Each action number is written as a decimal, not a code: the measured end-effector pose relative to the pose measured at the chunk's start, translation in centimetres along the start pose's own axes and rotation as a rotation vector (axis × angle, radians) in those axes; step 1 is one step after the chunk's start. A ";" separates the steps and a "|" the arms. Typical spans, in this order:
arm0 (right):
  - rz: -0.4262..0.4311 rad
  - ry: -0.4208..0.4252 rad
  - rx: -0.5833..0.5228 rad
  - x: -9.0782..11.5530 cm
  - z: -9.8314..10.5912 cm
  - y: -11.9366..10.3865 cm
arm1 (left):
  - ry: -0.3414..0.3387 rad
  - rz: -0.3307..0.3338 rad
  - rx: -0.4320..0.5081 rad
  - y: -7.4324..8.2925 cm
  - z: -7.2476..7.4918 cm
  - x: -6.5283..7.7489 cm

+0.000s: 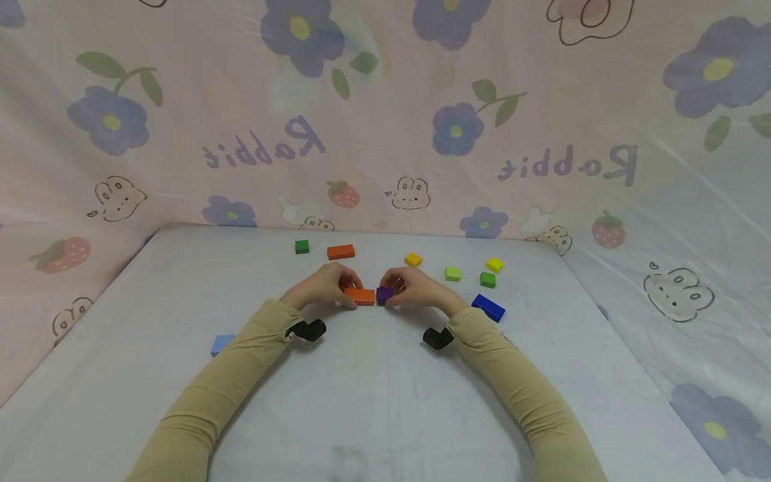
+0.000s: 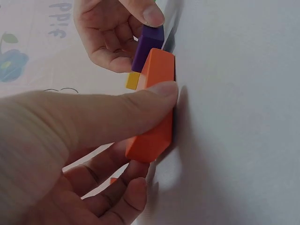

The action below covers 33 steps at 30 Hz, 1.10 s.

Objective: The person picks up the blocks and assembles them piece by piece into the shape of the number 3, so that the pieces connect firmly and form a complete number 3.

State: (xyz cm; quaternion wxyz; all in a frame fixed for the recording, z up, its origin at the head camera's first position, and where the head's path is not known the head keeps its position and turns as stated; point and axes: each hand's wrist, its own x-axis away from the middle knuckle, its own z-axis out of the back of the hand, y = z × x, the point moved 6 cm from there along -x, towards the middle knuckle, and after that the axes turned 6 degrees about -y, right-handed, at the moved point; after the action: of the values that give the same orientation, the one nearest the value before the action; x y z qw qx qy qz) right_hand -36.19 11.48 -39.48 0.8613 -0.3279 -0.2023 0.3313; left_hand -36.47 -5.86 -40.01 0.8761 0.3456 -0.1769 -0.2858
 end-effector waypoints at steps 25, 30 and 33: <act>-0.033 0.005 0.055 -0.4 -0.7 0.0 | 0.023 0.021 0.022 -0.6 -0.2 0.5; -0.027 0.001 0.053 -0.3 -0.6 0.1 | 0.028 0.024 0.089 -1.0 0.3 1.0; -0.023 -0.001 0.056 -0.3 -0.6 0.1 | 0.023 0.024 0.123 -1.1 0.5 1.2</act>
State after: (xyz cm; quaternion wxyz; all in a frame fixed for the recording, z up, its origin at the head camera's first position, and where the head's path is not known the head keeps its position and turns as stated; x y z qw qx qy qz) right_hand -36.09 11.05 -39.99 0.8738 -0.3009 -0.1972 0.3272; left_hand -36.22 -7.45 -40.29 0.8585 0.4001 -0.1883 -0.2596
